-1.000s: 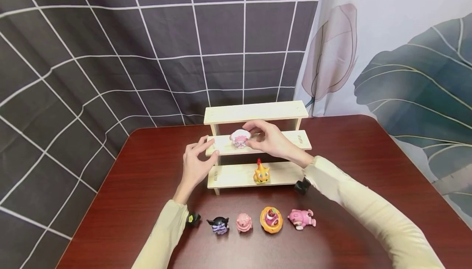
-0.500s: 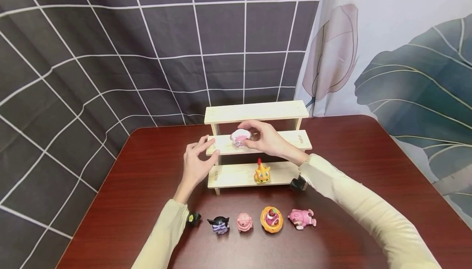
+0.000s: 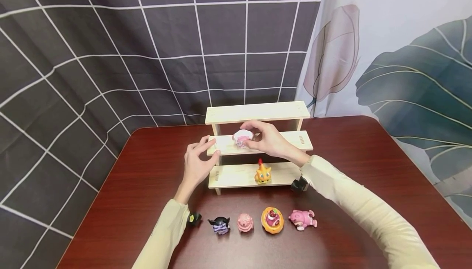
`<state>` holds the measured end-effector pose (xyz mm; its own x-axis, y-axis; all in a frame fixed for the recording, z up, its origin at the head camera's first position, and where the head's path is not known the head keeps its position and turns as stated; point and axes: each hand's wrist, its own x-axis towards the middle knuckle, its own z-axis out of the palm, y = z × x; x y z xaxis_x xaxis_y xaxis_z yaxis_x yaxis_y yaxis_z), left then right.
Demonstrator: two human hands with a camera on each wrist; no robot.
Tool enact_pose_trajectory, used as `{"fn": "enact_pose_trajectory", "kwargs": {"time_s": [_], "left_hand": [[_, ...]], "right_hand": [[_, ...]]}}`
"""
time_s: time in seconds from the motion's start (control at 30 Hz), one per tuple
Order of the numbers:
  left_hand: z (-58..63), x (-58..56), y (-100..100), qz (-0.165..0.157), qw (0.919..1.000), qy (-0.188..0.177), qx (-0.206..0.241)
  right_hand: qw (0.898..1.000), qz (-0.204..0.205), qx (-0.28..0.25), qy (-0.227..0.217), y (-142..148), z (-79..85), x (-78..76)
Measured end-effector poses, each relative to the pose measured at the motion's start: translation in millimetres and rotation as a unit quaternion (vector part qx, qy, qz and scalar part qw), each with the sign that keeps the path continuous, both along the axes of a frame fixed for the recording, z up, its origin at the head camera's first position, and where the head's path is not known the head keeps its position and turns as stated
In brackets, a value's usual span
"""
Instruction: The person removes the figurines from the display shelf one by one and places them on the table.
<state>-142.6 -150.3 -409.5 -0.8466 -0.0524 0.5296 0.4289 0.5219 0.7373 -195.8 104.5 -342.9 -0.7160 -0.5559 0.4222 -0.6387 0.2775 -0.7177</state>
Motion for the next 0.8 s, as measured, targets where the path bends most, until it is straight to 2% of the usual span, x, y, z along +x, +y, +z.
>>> {"fn": "enact_pose_trajectory", "kwargs": {"time_s": [0.2, 0.47, 0.8], "left_hand": [[-0.4, 0.5, -0.6, 0.004, 1.0, 0.0, -0.001], [-0.9, -1.0, 0.2, 0.004, 1.0, -0.003, -0.002], [-1.0, 0.0, 0.9, 0.004, 1.0, -0.003, 0.001]], "right_hand": [[1.0, -0.002, -0.01, 0.001, 8.1, 3.2, 3.6], [1.0, -0.025, -0.002, -0.015, 26.9, 4.4, 11.9], [1.0, -0.022, -0.015, -0.004, 49.9, 5.0, 23.1]]}}
